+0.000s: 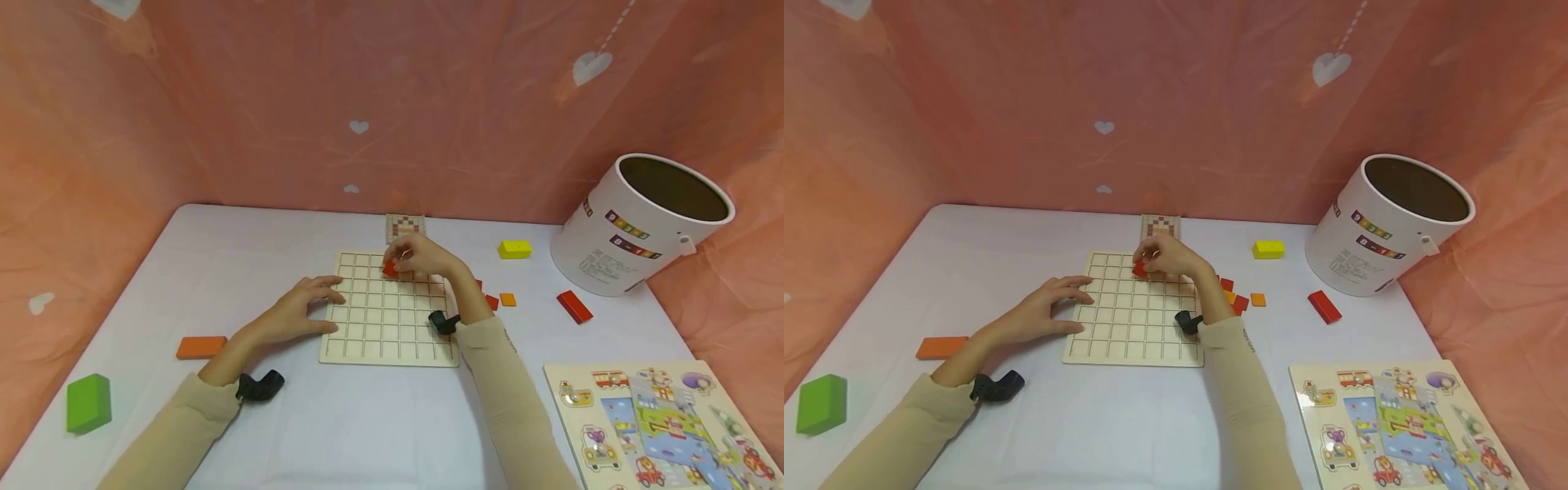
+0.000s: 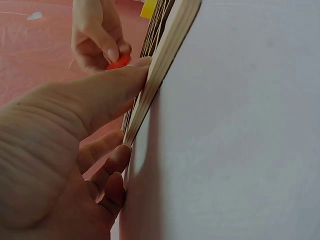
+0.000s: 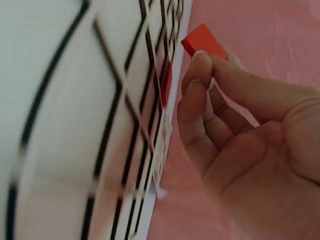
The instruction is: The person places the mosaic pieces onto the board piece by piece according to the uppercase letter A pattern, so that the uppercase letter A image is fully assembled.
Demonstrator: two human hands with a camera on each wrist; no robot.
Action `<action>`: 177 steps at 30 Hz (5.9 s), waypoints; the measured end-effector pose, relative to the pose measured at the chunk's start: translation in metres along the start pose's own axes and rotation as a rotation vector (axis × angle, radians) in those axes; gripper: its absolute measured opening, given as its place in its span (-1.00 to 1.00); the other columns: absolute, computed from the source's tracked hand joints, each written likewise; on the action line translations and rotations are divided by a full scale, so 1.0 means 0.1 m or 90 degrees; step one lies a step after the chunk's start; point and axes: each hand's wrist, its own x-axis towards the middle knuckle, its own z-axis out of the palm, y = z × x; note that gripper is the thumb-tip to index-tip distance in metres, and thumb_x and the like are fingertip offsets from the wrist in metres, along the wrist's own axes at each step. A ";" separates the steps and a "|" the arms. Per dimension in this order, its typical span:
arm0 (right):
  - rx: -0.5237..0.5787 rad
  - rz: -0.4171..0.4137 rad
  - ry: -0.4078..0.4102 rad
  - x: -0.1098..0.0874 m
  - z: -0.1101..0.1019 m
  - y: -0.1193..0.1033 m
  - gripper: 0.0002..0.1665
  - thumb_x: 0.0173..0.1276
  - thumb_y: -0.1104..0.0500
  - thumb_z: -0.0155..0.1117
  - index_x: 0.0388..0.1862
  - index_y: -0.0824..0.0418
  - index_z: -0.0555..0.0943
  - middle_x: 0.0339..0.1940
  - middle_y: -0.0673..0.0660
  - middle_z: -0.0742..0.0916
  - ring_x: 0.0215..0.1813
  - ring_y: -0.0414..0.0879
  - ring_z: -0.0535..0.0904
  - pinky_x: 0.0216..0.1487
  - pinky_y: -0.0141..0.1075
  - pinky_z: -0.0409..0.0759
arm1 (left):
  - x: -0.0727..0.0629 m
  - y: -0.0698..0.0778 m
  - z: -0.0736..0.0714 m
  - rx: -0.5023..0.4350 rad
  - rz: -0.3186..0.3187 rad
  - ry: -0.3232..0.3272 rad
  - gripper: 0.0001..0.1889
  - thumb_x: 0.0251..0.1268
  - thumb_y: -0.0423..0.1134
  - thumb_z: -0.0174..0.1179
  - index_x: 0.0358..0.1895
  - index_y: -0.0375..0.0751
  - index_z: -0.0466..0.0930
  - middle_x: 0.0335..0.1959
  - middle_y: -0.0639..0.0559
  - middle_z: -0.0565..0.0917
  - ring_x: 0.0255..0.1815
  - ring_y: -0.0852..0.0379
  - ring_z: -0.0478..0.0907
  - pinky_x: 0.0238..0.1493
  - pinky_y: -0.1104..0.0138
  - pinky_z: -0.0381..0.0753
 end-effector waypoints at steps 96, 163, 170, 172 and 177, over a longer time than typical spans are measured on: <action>-0.100 0.057 0.016 -0.18 -0.03 0.02 -0.78 0.40 0.44 0.16 -0.05 0.40 0.68 -0.22 0.23 0.69 -0.25 0.01 0.53 -0.23 -0.28 0.51 | -0.04 -0.05 0.01 -0.006 -0.013 0.002 -0.65 0.11 -0.14 0.49 -0.04 -0.08 0.65 0.48 -0.15 0.32 0.45 -0.23 0.18 0.35 -0.20 0.17; -0.077 0.216 0.085 -1.14 -0.41 0.42 -0.75 0.28 0.50 0.26 -0.05 0.43 0.61 -0.17 0.27 0.68 -0.15 0.08 0.49 -0.11 -0.24 0.54 | -0.04 -0.03 0.00 0.000 -0.006 0.006 -0.66 0.11 -0.17 0.50 -0.05 -0.09 0.65 0.46 -0.18 0.34 0.43 -0.24 0.20 0.34 -0.20 0.17; -0.086 0.213 0.120 -1.03 -0.39 0.29 -0.82 0.29 0.49 0.24 -0.14 0.39 0.63 -0.24 0.23 0.66 -0.22 0.06 0.48 -0.24 -0.31 0.52 | -0.05 -0.01 -0.01 -0.011 -0.007 0.005 -0.66 0.11 -0.18 0.49 -0.05 -0.11 0.65 0.46 -0.19 0.33 0.43 -0.24 0.19 0.34 -0.20 0.17; -0.084 0.175 0.134 -0.93 -0.34 0.20 -0.85 0.30 0.46 0.26 -0.15 0.40 0.62 -0.25 0.23 0.65 -0.24 0.06 0.48 -0.24 -0.30 0.50 | -0.05 -0.01 -0.01 -0.008 -0.007 0.005 -0.66 0.11 -0.18 0.49 -0.05 -0.11 0.65 0.46 -0.19 0.34 0.44 -0.25 0.19 0.35 -0.20 0.16; -0.054 0.045 0.104 -0.56 -0.12 -0.03 -0.85 0.28 0.44 0.31 -0.16 0.41 0.62 -0.29 0.20 0.65 -0.24 0.03 0.50 -0.20 -0.27 0.51 | -0.05 0.00 -0.01 -0.001 -0.009 0.004 -0.66 0.11 -0.18 0.50 -0.06 -0.10 0.65 0.46 -0.19 0.34 0.44 -0.26 0.19 0.35 -0.20 0.17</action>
